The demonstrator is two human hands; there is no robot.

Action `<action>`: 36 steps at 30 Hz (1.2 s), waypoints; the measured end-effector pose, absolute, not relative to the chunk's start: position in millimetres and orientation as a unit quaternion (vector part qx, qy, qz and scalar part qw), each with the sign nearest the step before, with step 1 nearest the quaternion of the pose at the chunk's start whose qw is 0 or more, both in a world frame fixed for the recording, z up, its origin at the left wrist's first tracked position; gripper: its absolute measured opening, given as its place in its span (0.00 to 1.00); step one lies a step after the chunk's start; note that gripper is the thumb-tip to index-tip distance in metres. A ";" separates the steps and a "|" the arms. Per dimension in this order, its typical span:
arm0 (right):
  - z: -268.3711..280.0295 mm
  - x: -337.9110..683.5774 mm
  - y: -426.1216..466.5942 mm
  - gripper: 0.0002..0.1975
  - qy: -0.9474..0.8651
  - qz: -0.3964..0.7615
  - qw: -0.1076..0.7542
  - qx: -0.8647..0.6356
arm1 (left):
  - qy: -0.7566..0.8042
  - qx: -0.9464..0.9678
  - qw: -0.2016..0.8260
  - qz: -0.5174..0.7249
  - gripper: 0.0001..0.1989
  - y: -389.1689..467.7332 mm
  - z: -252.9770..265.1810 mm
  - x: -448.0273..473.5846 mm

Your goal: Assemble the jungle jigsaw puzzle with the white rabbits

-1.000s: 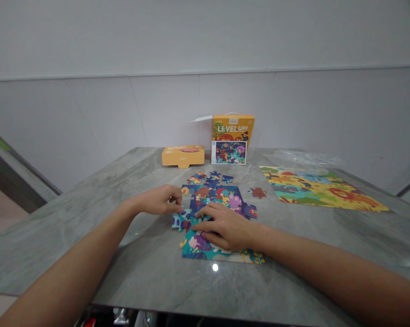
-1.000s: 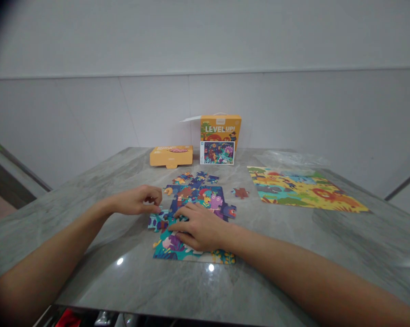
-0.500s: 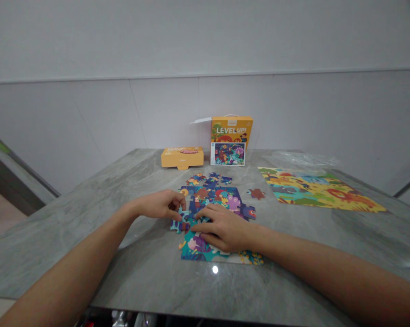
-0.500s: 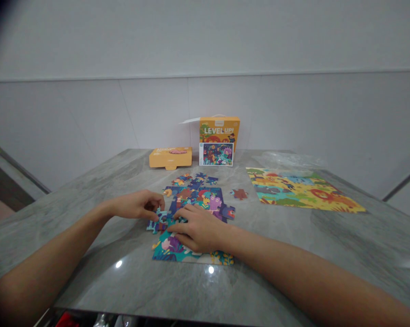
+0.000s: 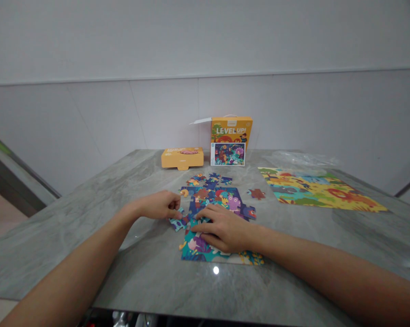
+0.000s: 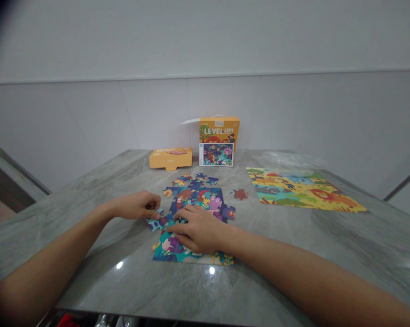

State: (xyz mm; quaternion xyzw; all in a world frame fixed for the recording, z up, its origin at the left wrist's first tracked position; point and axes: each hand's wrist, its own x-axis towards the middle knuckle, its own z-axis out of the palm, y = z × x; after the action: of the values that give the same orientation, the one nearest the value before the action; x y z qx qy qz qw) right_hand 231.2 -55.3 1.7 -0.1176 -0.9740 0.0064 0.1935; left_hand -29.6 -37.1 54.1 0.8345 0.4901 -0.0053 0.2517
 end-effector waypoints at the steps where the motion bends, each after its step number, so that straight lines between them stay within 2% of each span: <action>1: 1.8 231.1 -55.4 0.17 -0.974 0.007 0.191 -0.118 | 0.505 0.828 0.242 -0.014 0.16 -36.4 53.7 -31.2; 4: 2.4 231.0 -55.4 0.16 -0.975 0.010 0.187 -0.118 | 0.533 0.811 0.237 -0.042 0.19 -34.9 52.9 -35.2; 9: 2.7 230.9 -54.9 0.16 -0.975 0.009 0.189 -0.117 | 0.526 0.813 0.243 -0.046 0.18 -35.5 53.9 -33.7; 16: 5.0 230.5 -55.4 0.16 -0.975 0.009 0.195 -0.106 | 0.456 0.862 0.221 0.006 0.08 -38.0 58.6 -30.5; 26: 4.7 231.9 -56.0 0.16 -0.976 -0.002 0.183 -0.115 | 0.387 0.850 0.357 -0.010 0.08 -39.7 56.5 -32.9; 29: 5.5 231.8 -57.4 0.17 -0.972 -0.012 0.201 -0.124 | 0.387 0.840 0.375 0.055 0.09 -40.5 56.2 -29.1; 33: 5.7 230.5 -57.7 0.21 -0.955 -0.030 0.248 -0.158 | 0.391 0.774 0.455 0.203 0.13 -40.6 45.5 -15.1; 36: 5.2 229.7 -55.9 0.17 -0.945 -0.040 0.264 -0.189 | 0.382 0.742 0.487 0.257 0.15 -39.9 31.0 -3.4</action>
State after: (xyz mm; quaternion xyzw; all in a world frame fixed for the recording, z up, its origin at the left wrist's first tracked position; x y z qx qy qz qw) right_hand 229.7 -55.9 5.2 -0.1891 -0.9450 -0.0397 0.2637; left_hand -3.4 -39.9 31.0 0.7419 0.3825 0.2574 0.4868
